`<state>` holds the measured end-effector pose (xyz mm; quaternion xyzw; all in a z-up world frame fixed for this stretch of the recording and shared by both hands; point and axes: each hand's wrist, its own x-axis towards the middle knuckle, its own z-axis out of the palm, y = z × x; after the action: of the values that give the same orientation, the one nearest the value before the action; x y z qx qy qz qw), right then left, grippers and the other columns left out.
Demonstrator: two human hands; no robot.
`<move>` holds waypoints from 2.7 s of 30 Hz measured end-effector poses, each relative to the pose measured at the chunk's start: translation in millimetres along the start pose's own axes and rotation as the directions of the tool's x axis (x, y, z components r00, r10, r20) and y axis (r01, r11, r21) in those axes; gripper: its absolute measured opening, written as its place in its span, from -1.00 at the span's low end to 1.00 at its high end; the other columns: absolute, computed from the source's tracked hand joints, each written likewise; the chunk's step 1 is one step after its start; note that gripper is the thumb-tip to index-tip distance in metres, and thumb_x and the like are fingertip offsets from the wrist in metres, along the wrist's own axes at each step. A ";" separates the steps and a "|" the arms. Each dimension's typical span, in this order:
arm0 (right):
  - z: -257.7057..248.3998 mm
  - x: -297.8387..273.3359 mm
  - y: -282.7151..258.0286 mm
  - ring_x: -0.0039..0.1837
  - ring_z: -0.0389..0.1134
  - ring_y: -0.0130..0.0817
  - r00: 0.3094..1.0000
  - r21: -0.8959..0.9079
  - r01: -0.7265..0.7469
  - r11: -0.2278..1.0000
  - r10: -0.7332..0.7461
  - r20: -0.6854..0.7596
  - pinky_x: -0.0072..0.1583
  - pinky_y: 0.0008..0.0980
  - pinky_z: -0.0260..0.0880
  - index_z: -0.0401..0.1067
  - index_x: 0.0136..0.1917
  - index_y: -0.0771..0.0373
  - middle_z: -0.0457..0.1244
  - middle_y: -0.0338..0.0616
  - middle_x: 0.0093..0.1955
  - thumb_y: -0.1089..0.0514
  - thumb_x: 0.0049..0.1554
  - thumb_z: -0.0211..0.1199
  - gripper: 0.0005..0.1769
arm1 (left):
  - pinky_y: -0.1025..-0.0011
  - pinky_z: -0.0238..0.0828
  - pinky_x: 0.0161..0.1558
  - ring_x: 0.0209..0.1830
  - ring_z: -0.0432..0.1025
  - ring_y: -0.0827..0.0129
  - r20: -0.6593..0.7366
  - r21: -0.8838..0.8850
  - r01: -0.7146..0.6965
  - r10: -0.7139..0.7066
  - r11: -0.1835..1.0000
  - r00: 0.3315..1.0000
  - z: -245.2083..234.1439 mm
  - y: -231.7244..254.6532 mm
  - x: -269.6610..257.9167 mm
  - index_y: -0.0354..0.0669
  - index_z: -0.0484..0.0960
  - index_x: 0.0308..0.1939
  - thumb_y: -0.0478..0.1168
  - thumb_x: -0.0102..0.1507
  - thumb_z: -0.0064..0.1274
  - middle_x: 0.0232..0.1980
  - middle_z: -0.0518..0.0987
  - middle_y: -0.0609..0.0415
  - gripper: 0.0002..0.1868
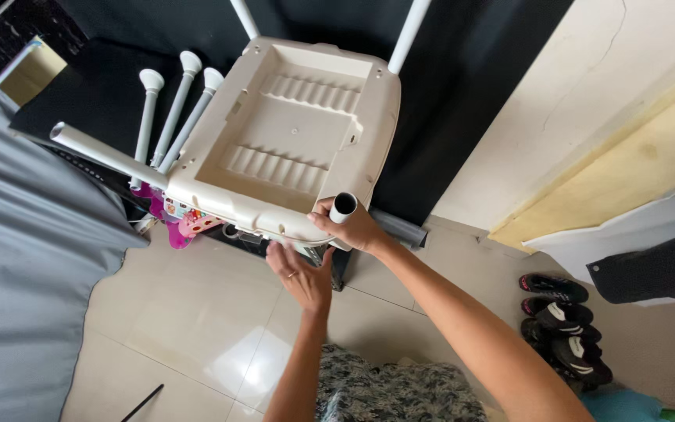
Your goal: The person disassembles a white plastic table, pulling the legs off the tabletop one at a time and separating the leg segments. They then lay the detached legs and leg pieces out on the table surface and arrange them in groups.
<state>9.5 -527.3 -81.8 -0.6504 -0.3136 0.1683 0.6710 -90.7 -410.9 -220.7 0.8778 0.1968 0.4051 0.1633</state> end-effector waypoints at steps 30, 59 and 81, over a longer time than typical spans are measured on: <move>-19.1 3.8 -43.0 -0.40 0.18 -0.48 0.912 -0.006 0.409 0.912 -0.409 0.018 -0.29 -0.40 0.22 0.36 -0.36 0.37 0.21 -0.26 -0.46 0.31 0.07 0.08 -0.82 | -0.51 -0.25 0.52 0.64 -0.14 -0.24 -0.142 -0.035 -0.373 0.365 0.927 0.920 45.6 -24.8 31.9 0.23 -0.12 0.61 0.03 0.10 0.39 0.62 -0.02 -0.08 0.18; -14.9 -63.2 -83.0 0.29 0.41 -0.29 0.942 -0.097 0.230 0.968 -0.246 -0.229 0.26 -0.35 0.49 0.35 0.21 0.42 0.33 0.01 0.24 0.47 0.16 0.23 -0.66 | -0.40 -0.21 0.56 0.63 -0.11 -0.20 0.042 -0.007 -0.422 0.422 0.906 0.906 -7.6 -23.3 34.4 0.25 0.05 0.54 -0.07 0.10 0.44 0.59 0.02 0.01 0.07; -47.4 -99.0 -106.6 0.34 0.36 -0.26 0.950 0.194 0.310 0.931 -0.308 -0.042 0.69 -0.19 0.21 0.30 -0.18 0.26 0.27 -0.26 -0.06 0.53 0.26 0.24 -0.72 | -0.45 -0.25 0.51 0.62 -0.13 -0.21 0.180 0.052 -0.377 0.363 0.925 0.914 -17.0 -18.6 34.8 0.22 0.08 0.49 -0.07 0.16 0.34 0.59 0.06 -0.02 -0.06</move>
<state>-53.5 -636.9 4.5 -0.5237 -0.3899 0.0875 0.7524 -87.2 -375.9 -196.0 0.9361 0.0300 0.3451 0.0616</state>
